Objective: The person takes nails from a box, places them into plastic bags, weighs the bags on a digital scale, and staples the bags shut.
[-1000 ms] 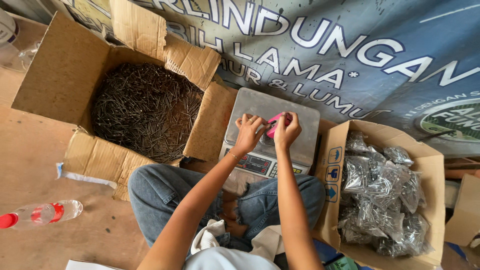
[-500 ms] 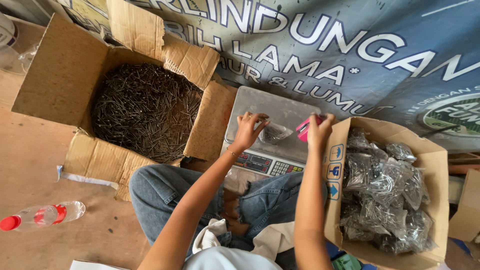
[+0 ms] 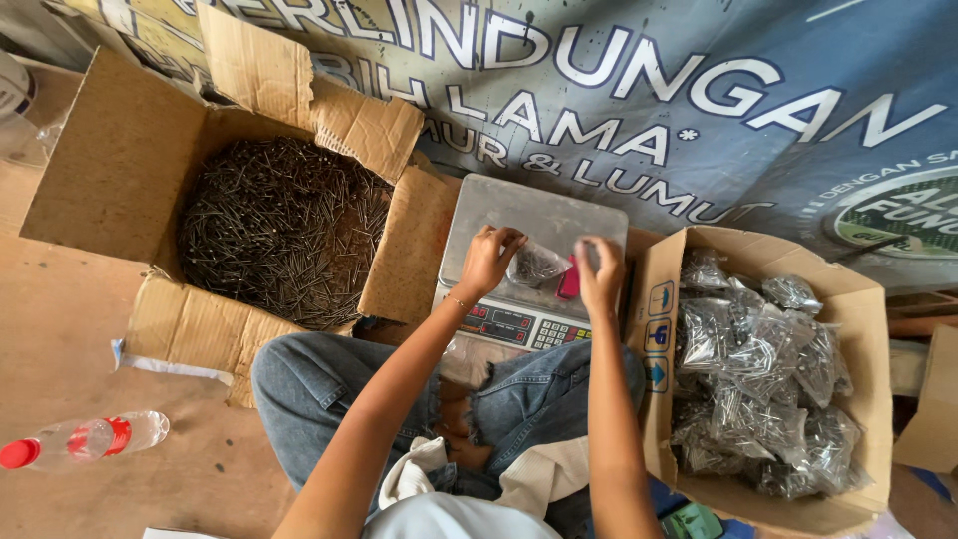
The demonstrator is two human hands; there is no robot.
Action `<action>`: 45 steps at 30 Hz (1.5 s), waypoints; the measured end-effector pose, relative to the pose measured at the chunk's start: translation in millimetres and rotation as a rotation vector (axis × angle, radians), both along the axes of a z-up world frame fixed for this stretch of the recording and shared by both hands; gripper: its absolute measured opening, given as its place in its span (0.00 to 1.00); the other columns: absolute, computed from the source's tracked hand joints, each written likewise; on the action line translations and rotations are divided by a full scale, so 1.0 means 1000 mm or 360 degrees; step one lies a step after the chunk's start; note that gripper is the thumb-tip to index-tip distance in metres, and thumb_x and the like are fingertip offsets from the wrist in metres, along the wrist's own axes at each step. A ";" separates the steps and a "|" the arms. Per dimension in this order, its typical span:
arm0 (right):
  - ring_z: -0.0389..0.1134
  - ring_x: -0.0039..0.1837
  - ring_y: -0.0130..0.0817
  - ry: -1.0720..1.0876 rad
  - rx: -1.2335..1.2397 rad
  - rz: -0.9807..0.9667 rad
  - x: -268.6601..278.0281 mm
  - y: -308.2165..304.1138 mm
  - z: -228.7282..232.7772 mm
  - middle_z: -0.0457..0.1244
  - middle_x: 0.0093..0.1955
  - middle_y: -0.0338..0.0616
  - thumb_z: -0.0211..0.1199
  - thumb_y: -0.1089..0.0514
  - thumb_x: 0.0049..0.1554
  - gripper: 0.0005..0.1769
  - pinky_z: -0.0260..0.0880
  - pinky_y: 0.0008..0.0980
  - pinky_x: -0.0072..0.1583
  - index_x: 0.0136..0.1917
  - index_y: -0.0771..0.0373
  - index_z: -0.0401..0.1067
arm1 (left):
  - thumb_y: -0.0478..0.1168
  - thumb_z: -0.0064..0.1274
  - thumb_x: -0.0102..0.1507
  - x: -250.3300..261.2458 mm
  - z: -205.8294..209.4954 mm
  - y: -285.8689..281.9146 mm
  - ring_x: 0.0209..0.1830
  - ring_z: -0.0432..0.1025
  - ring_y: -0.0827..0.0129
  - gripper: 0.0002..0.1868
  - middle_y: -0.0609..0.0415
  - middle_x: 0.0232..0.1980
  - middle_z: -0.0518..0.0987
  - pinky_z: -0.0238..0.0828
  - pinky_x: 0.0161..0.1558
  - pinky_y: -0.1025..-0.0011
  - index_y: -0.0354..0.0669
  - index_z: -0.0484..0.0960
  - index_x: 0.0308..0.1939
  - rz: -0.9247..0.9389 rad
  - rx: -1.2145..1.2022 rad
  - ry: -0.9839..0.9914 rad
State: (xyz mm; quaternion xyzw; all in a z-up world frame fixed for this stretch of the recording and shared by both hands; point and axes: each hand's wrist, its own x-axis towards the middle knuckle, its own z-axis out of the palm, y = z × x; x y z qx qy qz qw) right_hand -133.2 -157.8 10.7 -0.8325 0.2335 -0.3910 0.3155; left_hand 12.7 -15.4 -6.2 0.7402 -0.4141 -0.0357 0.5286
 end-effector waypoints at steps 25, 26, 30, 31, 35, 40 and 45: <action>0.68 0.44 0.34 -0.0058 0.0590 0.0644 0.002 -0.028 -0.016 0.66 0.36 0.48 0.59 0.72 0.49 0.07 0.66 0.30 0.50 0.39 0.65 0.76 | 0.50 0.51 0.58 0.005 0.031 0.007 0.41 0.71 0.63 0.08 0.67 0.29 0.80 0.65 0.50 0.62 0.66 0.79 0.40 -0.0071 0.0686 -0.0204; 0.68 0.44 0.34 -0.0114 0.0601 0.0639 0.002 -0.024 -0.014 0.66 0.37 0.48 0.65 0.69 0.47 0.05 0.67 0.30 0.50 0.40 0.66 0.75 | 0.49 0.50 0.58 0.008 0.029 0.004 0.41 0.71 0.62 0.07 0.67 0.29 0.79 0.64 0.50 0.61 0.66 0.78 0.40 -0.0053 0.0740 -0.0200; 0.68 0.45 0.40 -0.0136 0.0422 0.0554 0.000 -0.023 -0.021 0.65 0.37 0.50 0.74 0.63 0.41 0.13 0.68 0.33 0.48 0.41 0.62 0.77 | 0.49 0.50 0.56 0.017 0.014 -0.005 0.43 0.71 0.60 0.06 0.68 0.31 0.80 0.64 0.49 0.59 0.65 0.80 0.36 -0.0004 0.0863 -0.0008; 0.68 0.45 0.40 -0.0137 0.0416 0.0543 0.000 -0.025 -0.023 0.65 0.37 0.50 0.74 0.63 0.41 0.13 0.68 0.33 0.48 0.41 0.62 0.77 | 0.49 0.50 0.56 0.018 0.010 -0.010 0.43 0.71 0.60 0.06 0.68 0.31 0.80 0.64 0.49 0.59 0.65 0.80 0.36 -0.0015 0.0858 -0.0012; 0.67 0.42 0.37 -0.0119 0.0328 0.0398 0.000 -0.018 -0.032 0.65 0.34 0.46 0.72 0.60 0.45 0.07 0.67 0.31 0.47 0.39 0.60 0.77 | 0.47 0.54 0.56 0.014 -0.003 -0.008 0.39 0.74 0.59 0.10 0.60 0.31 0.81 0.68 0.45 0.63 0.57 0.82 0.40 0.0037 0.0513 0.0462; 0.66 0.43 0.38 -0.0108 0.0256 0.0301 0.000 -0.013 -0.038 0.64 0.35 0.44 0.67 0.59 0.50 0.03 0.64 0.32 0.49 0.39 0.60 0.76 | 0.47 0.52 0.56 0.008 -0.004 -0.002 0.42 0.74 0.55 0.11 0.55 0.33 0.81 0.69 0.46 0.62 0.59 0.83 0.42 -0.0011 0.0444 0.0544; 0.64 0.44 0.39 -0.0085 0.0283 0.0214 0.002 -0.013 -0.057 0.60 0.37 0.45 0.63 0.60 0.52 0.03 0.62 0.33 0.49 0.40 0.61 0.73 | 0.44 0.62 0.50 0.008 -0.011 0.007 0.37 0.71 0.58 0.15 0.53 0.32 0.80 0.68 0.46 0.64 0.52 0.83 0.41 -0.0214 0.0083 0.0084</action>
